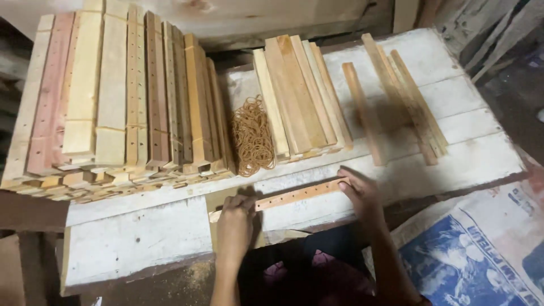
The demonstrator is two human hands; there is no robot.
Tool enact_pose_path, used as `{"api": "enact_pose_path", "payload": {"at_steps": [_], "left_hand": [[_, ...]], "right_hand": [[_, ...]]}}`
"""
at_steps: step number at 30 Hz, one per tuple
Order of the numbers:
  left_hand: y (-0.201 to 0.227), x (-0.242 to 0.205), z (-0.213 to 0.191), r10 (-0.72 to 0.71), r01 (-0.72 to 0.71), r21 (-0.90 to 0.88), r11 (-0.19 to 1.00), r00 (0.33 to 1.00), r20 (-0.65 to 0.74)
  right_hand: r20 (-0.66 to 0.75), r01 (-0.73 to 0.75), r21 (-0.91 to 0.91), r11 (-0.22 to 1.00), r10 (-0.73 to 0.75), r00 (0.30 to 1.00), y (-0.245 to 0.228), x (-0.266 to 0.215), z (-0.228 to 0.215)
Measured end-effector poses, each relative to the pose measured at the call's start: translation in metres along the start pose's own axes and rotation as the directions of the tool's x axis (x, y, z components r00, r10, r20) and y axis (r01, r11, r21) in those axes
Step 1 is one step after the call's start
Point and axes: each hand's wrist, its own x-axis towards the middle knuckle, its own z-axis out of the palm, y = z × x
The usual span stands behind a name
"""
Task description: Inspecting and organizing wooden slats with pre-drilled holes in a workshop environment.
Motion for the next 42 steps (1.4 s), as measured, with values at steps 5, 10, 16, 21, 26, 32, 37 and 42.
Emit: {"api": "enact_pose_path", "payload": {"at_steps": [5, 10, 16, 21, 26, 32, 37, 42], "left_hand": [[-0.042, -0.002, 0.000, -0.051, 0.049, 0.023, 0.999, 0.994, 0.098], [-0.057, -0.004, 0.000, -0.044, 0.044, 0.006, 0.999, 0.993, 0.114], [-0.071, -0.015, -0.034, -0.224, 0.233, -0.049, 0.971, 0.965, 0.136], [-0.093, -0.046, -0.036, -0.397, 0.380, -0.181, 0.907, 0.915, -0.071], [-0.098, -0.061, -0.015, -0.435, 0.353, -0.317, 0.880, 0.866, -0.245], [-0.109, -0.065, -0.007, -0.481, 0.361, -0.397, 0.844, 0.837, -0.261], [-0.113, -0.066, -0.010, -0.507, 0.378, -0.429, 0.820, 0.829, -0.238], [-0.109, -0.060, -0.028, -0.610, 0.477, -0.528, 0.702, 0.786, -0.101]], "right_hand": [[0.002, 0.111, -0.068, 0.991, -0.111, 0.994, 0.006, 0.007, 0.039], [0.108, 0.223, -0.083, 0.971, -0.214, 0.971, 0.000, 0.011, 0.036], [0.167, 0.139, -0.091, 0.986, -0.123, 0.978, 0.007, 0.013, 0.030], [0.059, 0.174, -0.056, 0.983, -0.171, 0.983, 0.027, 0.011, 0.038], [0.056, 0.122, -0.093, 0.988, -0.117, 0.992, 0.039, 0.008, 0.040], [0.063, 0.085, -0.102, 0.991, -0.079, 0.995, 0.029, 0.009, 0.039], [0.060, 0.018, -0.114, 0.993, -0.011, 0.998, 0.023, 0.004, 0.039], [0.018, -0.148, -0.077, 0.986, 0.150, 0.989, 0.030, 0.004, 0.039]]}}
